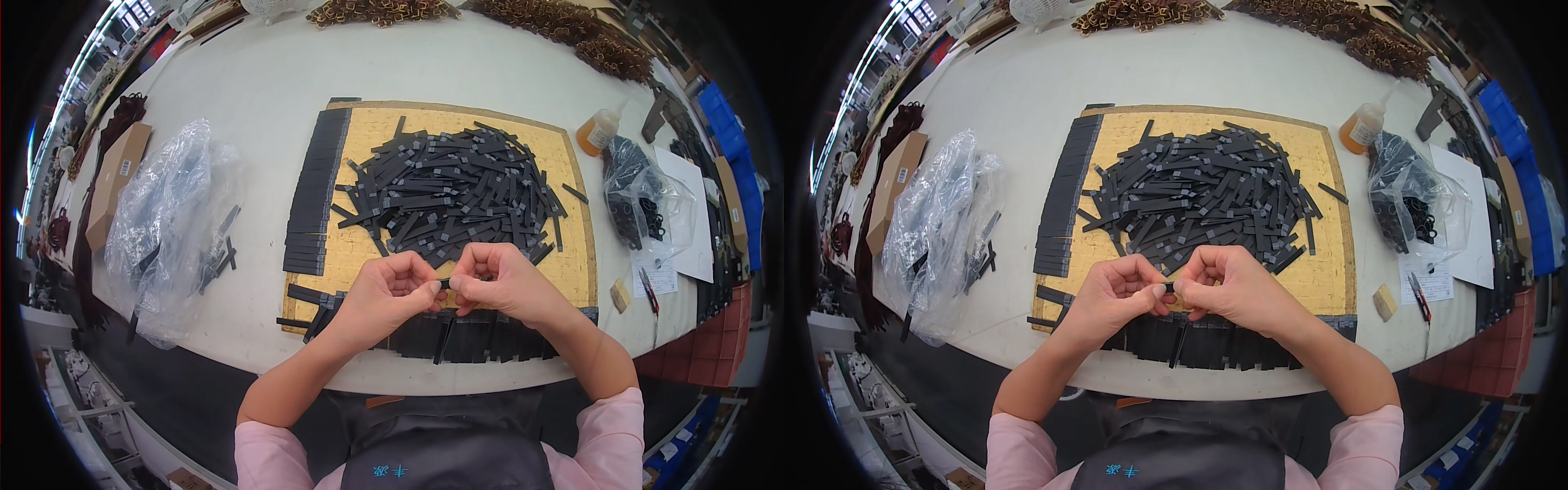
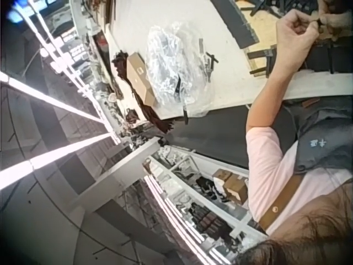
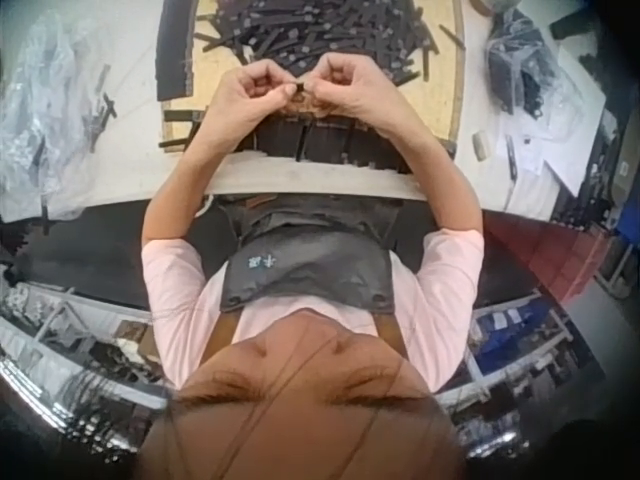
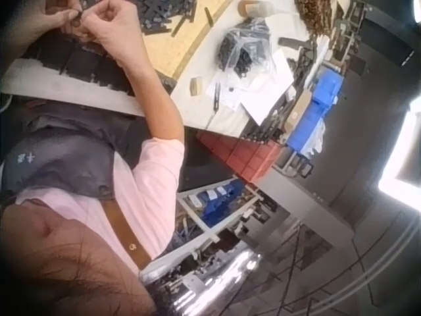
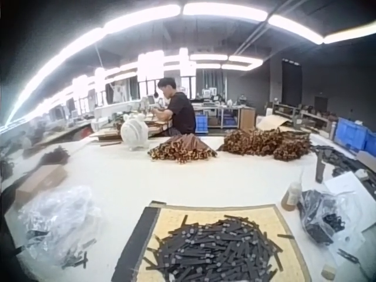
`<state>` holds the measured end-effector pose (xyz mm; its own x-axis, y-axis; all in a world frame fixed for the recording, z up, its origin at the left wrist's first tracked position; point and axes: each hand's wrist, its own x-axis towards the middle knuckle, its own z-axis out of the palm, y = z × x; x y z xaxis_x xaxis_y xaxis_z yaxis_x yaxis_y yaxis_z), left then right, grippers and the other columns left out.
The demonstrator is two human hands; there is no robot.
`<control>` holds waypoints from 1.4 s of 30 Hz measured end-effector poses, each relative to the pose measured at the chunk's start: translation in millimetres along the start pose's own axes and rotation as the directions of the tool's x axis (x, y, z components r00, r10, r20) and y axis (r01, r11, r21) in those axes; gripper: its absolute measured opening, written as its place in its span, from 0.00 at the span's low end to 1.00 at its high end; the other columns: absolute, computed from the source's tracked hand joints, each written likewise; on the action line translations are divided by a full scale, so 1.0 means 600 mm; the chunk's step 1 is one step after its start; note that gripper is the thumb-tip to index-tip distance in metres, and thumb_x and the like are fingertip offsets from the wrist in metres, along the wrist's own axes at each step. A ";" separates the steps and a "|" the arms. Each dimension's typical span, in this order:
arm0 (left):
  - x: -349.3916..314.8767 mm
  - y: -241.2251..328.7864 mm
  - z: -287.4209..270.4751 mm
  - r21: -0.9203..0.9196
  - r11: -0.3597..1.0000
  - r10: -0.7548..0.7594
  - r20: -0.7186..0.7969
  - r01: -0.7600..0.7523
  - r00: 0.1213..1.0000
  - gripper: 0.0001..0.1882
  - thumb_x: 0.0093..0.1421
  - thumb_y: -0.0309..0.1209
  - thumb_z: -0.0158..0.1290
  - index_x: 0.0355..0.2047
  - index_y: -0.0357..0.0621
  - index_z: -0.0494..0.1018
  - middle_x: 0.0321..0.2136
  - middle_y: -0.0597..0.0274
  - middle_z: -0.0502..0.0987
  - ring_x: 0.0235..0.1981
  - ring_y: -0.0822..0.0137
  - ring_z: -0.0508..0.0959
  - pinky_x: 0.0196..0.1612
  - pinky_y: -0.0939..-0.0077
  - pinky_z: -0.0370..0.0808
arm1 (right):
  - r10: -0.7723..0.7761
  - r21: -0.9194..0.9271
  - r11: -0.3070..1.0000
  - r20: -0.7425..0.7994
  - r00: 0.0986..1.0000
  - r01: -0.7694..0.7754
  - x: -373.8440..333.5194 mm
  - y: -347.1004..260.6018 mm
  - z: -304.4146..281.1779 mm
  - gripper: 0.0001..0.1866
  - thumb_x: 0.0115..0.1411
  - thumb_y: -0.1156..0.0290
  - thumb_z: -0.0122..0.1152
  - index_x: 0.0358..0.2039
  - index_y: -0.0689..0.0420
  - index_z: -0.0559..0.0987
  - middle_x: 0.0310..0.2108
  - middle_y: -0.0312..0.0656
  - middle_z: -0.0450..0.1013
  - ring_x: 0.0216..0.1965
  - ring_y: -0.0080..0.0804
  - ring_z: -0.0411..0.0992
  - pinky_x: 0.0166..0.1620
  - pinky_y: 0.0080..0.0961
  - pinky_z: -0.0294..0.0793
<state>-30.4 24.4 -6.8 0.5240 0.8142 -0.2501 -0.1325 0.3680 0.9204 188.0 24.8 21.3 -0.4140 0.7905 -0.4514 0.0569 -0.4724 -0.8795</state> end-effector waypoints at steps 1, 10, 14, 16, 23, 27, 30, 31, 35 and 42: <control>0.000 0.000 0.000 0.002 1.000 -0.001 0.000 0.001 1.000 0.05 0.65 0.27 0.57 0.36 0.37 0.73 0.31 0.67 0.79 0.33 0.78 0.81 0.40 0.83 0.80 | -0.001 0.002 1.000 0.000 1.000 0.001 0.000 0.000 0.000 0.08 0.63 0.72 0.64 0.31 0.62 0.75 0.29 0.37 0.76 0.30 0.20 0.76 0.37 0.21 0.82; 0.000 0.000 -0.002 0.018 1.000 -0.019 -0.004 0.019 1.000 0.06 0.66 0.28 0.57 0.36 0.38 0.73 0.31 0.67 0.79 0.33 0.77 0.82 0.40 0.82 0.80 | 0.003 -0.019 1.000 0.011 1.000 -0.003 0.003 0.001 -0.002 0.08 0.62 0.72 0.65 0.31 0.61 0.75 0.29 0.36 0.75 0.30 0.19 0.75 0.36 0.20 0.82; 0.000 -0.001 -0.002 0.022 1.000 -0.020 -0.007 0.020 1.000 0.05 0.66 0.27 0.57 0.36 0.38 0.73 0.31 0.67 0.79 0.33 0.77 0.82 0.40 0.82 0.79 | 0.005 -0.001 1.000 0.009 1.000 -0.005 0.003 0.002 -0.001 0.08 0.62 0.72 0.65 0.31 0.61 0.75 0.29 0.36 0.75 0.30 0.19 0.75 0.36 0.20 0.82; 0.000 -0.001 -0.002 0.021 1.000 -0.022 -0.006 0.022 1.000 0.05 0.66 0.27 0.57 0.36 0.38 0.73 0.31 0.67 0.79 0.33 0.77 0.82 0.40 0.83 0.79 | 0.000 -0.003 1.000 0.009 1.000 0.000 0.003 0.005 -0.001 0.07 0.62 0.72 0.65 0.31 0.61 0.76 0.29 0.37 0.75 0.29 0.19 0.75 0.36 0.19 0.82; 0.000 -0.002 -0.002 0.024 0.999 -0.024 -0.013 0.024 1.000 0.05 0.66 0.27 0.57 0.36 0.38 0.74 0.31 0.67 0.79 0.33 0.76 0.82 0.40 0.83 0.79 | -0.003 -0.013 1.000 0.016 1.000 0.004 0.004 0.005 -0.001 0.08 0.61 0.72 0.65 0.31 0.61 0.75 0.29 0.37 0.75 0.29 0.19 0.75 0.35 0.20 0.81; 0.001 -0.003 -0.001 0.026 0.999 -0.020 -0.014 0.020 1.000 0.05 0.66 0.27 0.57 0.36 0.38 0.74 0.31 0.66 0.79 0.33 0.76 0.82 0.40 0.83 0.79 | -0.012 -0.010 1.000 0.005 1.000 0.012 0.004 0.006 -0.001 0.08 0.61 0.72 0.65 0.31 0.61 0.75 0.28 0.36 0.75 0.29 0.19 0.74 0.34 0.19 0.80; 0.002 -0.001 0.000 0.045 0.999 -0.016 -0.022 0.017 1.000 0.05 0.65 0.27 0.57 0.36 0.37 0.74 0.31 0.66 0.79 0.33 0.77 0.82 0.40 0.83 0.80 | -0.022 -0.006 1.000 -0.007 1.000 0.022 0.005 0.008 0.000 0.08 0.61 0.72 0.65 0.31 0.61 0.75 0.28 0.36 0.74 0.29 0.19 0.74 0.35 0.20 0.80; 0.001 0.000 0.001 0.046 0.999 -0.013 -0.019 0.014 1.000 0.05 0.65 0.27 0.57 0.36 0.37 0.74 0.31 0.66 0.79 0.33 0.77 0.82 0.40 0.83 0.80 | -0.026 -0.008 1.000 -0.010 1.000 0.026 0.004 0.009 0.000 0.08 0.61 0.72 0.65 0.31 0.61 0.75 0.28 0.36 0.74 0.29 0.19 0.74 0.35 0.20 0.80; -0.003 0.003 0.005 0.061 0.997 0.039 -0.014 -0.038 0.999 0.05 0.65 0.26 0.57 0.36 0.37 0.74 0.31 0.66 0.79 0.33 0.78 0.81 0.39 0.84 0.79 | -0.081 -0.092 0.993 -0.017 0.997 0.080 -0.006 0.001 0.003 0.07 0.62 0.72 0.64 0.31 0.61 0.75 0.28 0.35 0.74 0.29 0.18 0.74 0.36 0.19 0.79; -0.018 0.029 0.026 0.158 0.972 0.175 0.003 -0.174 0.984 0.04 0.62 0.24 0.58 0.36 0.36 0.76 0.30 0.66 0.80 0.32 0.78 0.80 0.39 0.83 0.75 | -0.159 -0.189 0.971 -0.055 0.986 0.147 -0.050 -0.026 0.013 0.07 0.62 0.74 0.64 0.33 0.61 0.74 0.29 0.33 0.74 0.31 0.16 0.74 0.37 0.16 0.76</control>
<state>-25.0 15.2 16.8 0.4952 0.8647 -0.0838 -0.0870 0.1453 0.9856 192.4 5.3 49.7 -0.3674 0.8758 -0.3129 0.1663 -0.2691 -0.9486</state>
